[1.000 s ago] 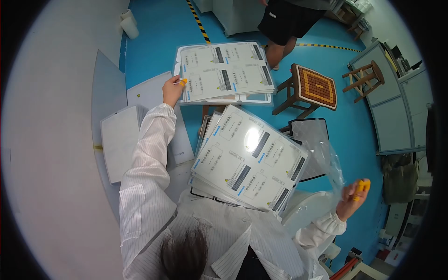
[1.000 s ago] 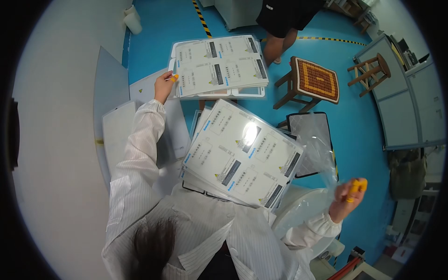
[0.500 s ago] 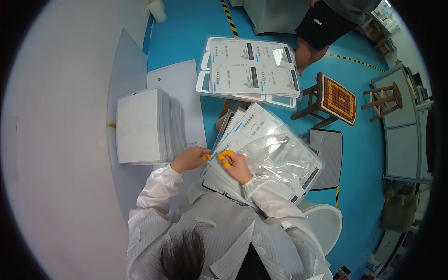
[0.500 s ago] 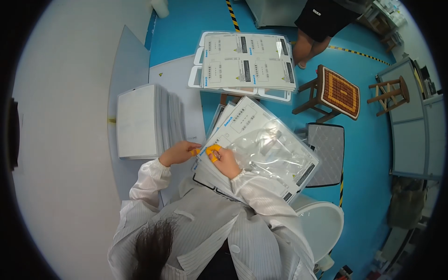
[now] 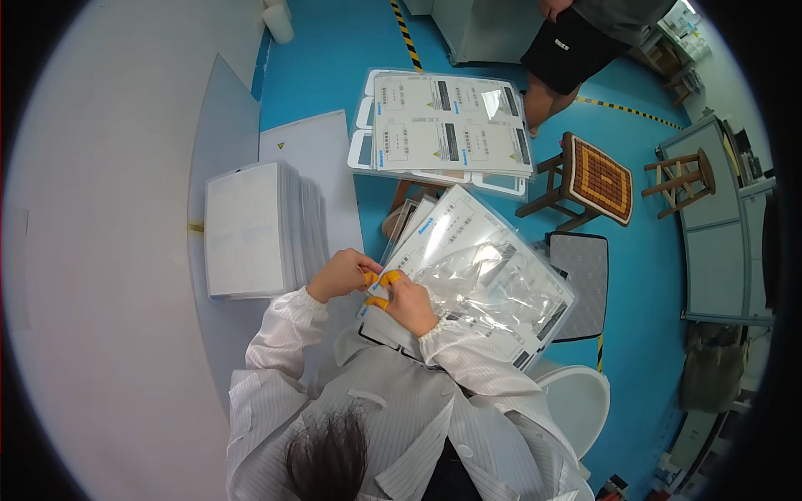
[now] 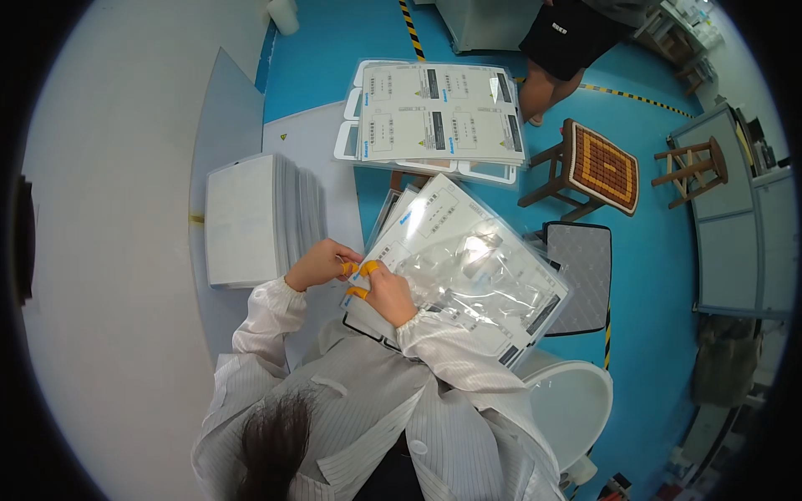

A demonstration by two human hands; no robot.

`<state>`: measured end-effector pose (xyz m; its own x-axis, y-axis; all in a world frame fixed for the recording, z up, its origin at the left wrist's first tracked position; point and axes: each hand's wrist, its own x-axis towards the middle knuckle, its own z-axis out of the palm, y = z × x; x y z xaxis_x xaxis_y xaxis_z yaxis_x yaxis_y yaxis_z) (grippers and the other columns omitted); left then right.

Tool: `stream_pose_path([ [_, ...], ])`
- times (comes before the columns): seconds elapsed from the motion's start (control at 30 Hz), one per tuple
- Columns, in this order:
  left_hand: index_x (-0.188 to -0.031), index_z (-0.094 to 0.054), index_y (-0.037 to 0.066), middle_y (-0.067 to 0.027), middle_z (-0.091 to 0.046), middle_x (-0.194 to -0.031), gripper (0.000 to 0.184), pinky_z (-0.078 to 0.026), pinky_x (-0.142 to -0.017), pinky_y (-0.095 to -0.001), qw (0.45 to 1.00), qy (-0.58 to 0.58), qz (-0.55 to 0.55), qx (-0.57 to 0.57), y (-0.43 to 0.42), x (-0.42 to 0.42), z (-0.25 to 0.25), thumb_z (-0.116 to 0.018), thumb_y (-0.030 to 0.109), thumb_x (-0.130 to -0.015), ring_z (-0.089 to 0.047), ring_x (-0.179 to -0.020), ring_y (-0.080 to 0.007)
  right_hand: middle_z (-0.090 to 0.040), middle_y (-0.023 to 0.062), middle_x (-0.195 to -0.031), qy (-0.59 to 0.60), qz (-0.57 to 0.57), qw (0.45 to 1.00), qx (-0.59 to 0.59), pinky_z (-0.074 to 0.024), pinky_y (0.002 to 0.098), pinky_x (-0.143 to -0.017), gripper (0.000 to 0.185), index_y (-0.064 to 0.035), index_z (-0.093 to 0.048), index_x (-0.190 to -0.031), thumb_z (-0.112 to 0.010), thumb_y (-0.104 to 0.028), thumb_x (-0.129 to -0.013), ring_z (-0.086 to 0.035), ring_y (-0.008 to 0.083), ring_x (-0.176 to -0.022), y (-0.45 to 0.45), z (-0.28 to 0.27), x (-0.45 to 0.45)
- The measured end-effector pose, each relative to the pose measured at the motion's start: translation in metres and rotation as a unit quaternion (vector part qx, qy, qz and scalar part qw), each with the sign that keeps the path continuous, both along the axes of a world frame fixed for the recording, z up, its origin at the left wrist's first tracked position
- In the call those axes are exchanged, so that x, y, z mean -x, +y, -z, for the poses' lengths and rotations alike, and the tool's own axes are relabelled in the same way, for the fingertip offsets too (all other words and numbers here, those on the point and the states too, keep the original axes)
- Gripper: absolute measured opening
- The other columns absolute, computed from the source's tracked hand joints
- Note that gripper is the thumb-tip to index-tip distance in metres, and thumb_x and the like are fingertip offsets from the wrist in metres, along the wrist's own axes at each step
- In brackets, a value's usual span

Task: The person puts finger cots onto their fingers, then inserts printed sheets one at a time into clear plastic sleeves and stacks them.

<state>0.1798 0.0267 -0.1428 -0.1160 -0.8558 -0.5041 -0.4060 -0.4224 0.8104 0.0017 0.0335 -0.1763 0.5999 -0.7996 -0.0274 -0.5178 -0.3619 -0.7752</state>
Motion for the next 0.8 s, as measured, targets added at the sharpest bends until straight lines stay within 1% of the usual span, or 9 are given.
stream_pose_path([
  [0.1, -0.090, -0.068, -0.001, -0.0111, -0.065, -0.071, 0.019, -0.052, -0.053, -0.0249, 1.000, -0.007, -0.002, 0.010, 0.003, -0.001, 0.004, -0.058, 0.000, -0.073, -0.061, -0.056, -0.0134, -0.057, 0.0108, -0.087, 0.001, 0.044, 0.999, 0.013, -0.0480, 0.0374, -0.055, 0.036, -0.0031, -0.055, -0.086, -0.073, -0.030, -0.069, -0.059, 0.0317, -0.066, -0.001, 0.010, 0.000],
  [0.17, -0.089, -0.068, -0.002, -0.0116, -0.065, -0.071, 0.018, -0.052, -0.053, -0.0249, 1.000, 0.006, -0.013, 0.006, 0.003, -0.002, 0.004, -0.058, 0.000, -0.074, -0.061, -0.056, -0.0132, -0.056, 0.0118, -0.090, -0.054, 0.120, 0.991, -0.033, -0.0476, 0.0387, -0.055, 0.038, -0.0026, -0.055, -0.086, -0.074, -0.030, -0.067, -0.059, 0.0321, -0.064, -0.006, 0.013, 0.004],
  [0.3, -0.090, -0.068, -0.002, -0.0114, -0.065, -0.071, 0.019, -0.051, -0.053, -0.0246, 1.000, -0.008, -0.005, 0.004, -0.001, 0.000, -0.001, -0.058, -0.001, -0.073, -0.061, -0.056, -0.0128, -0.055, 0.0128, -0.089, -0.026, 0.036, 0.999, 0.004, -0.0474, 0.0384, -0.055, 0.034, -0.0017, -0.055, -0.086, -0.073, -0.025, -0.069, -0.059, 0.0323, -0.064, 0.012, 0.001, -0.001],
  [0.37, -0.090, -0.068, -0.002, -0.0112, -0.065, -0.071, 0.019, -0.051, -0.053, -0.0244, 1.000, -0.007, -0.005, 0.004, 0.000, 0.001, -0.005, -0.058, -0.002, -0.073, -0.061, -0.056, -0.0128, -0.054, 0.0120, -0.074, -0.007, 0.053, 0.998, 0.015, -0.0456, 0.0342, -0.055, 0.030, -0.0022, -0.055, -0.083, -0.074, -0.019, -0.067, -0.056, 0.0268, -0.060, 0.017, 0.007, -0.003],
  [0.57, -0.089, -0.068, -0.001, -0.0106, -0.065, -0.072, 0.019, -0.051, -0.053, -0.0237, 1.000, -0.005, 0.002, 0.017, 0.000, 0.001, -0.001, -0.057, -0.003, -0.073, -0.061, -0.057, -0.0128, -0.052, 0.0112, -0.072, -0.035, 0.165, 0.986, -0.004, -0.0446, 0.0338, -0.054, 0.031, -0.0016, -0.055, -0.082, -0.076, -0.018, -0.066, -0.054, 0.0255, -0.058, -0.014, 0.006, 0.016],
  [0.63, -0.088, -0.068, 0.000, -0.0108, -0.066, -0.072, 0.019, -0.051, -0.054, -0.0237, 1.000, -0.019, 0.003, 0.003, -0.002, 0.000, 0.001, -0.057, -0.002, -0.073, -0.062, -0.058, -0.0129, -0.052, 0.0113, -0.073, -0.029, 0.148, 0.988, -0.003, -0.0451, 0.0343, -0.055, 0.032, -0.0013, -0.055, -0.082, -0.076, -0.019, -0.065, -0.055, 0.0259, -0.060, -0.008, -0.003, 0.012],
  [0.7, -0.088, -0.068, 0.000, -0.0109, -0.066, -0.072, 0.019, -0.051, -0.054, -0.0236, 1.000, -0.009, -0.003, 0.005, -0.001, -0.001, 0.002, -0.057, -0.002, -0.073, -0.062, -0.058, -0.0129, -0.053, 0.0119, -0.077, -0.054, 0.064, 0.996, 0.011, -0.0456, 0.0349, -0.057, 0.034, -0.0009, -0.055, -0.081, -0.077, -0.020, -0.064, -0.056, 0.0281, -0.063, 0.006, -0.007, 0.002],
  [0.73, -0.088, -0.068, 0.000, -0.0110, -0.066, -0.072, 0.019, -0.051, -0.054, -0.0235, 1.000, 0.001, -0.007, 0.005, 0.000, -0.001, 0.002, -0.057, -0.002, -0.072, -0.062, -0.058, -0.0130, -0.055, 0.0127, -0.089, -0.009, 0.045, 0.999, 0.012, -0.0472, 0.0390, -0.058, 0.040, -0.0005, -0.056, -0.083, -0.077, -0.029, -0.063, -0.058, 0.0330, -0.068, 0.012, -0.002, -0.004],
  [0.8, -0.088, -0.068, 0.000, -0.0109, -0.066, -0.072, 0.019, -0.051, -0.054, -0.0237, 1.000, 0.009, -0.012, 0.007, 0.001, 0.001, 0.000, -0.057, -0.002, -0.072, -0.062, -0.058, -0.0131, -0.055, 0.0128, -0.089, -0.010, 0.058, 0.998, 0.007, -0.0470, 0.0390, -0.058, 0.039, -0.0005, -0.056, -0.083, -0.076, -0.027, -0.064, -0.058, 0.0334, -0.068, 0.010, 0.006, -0.004],
])
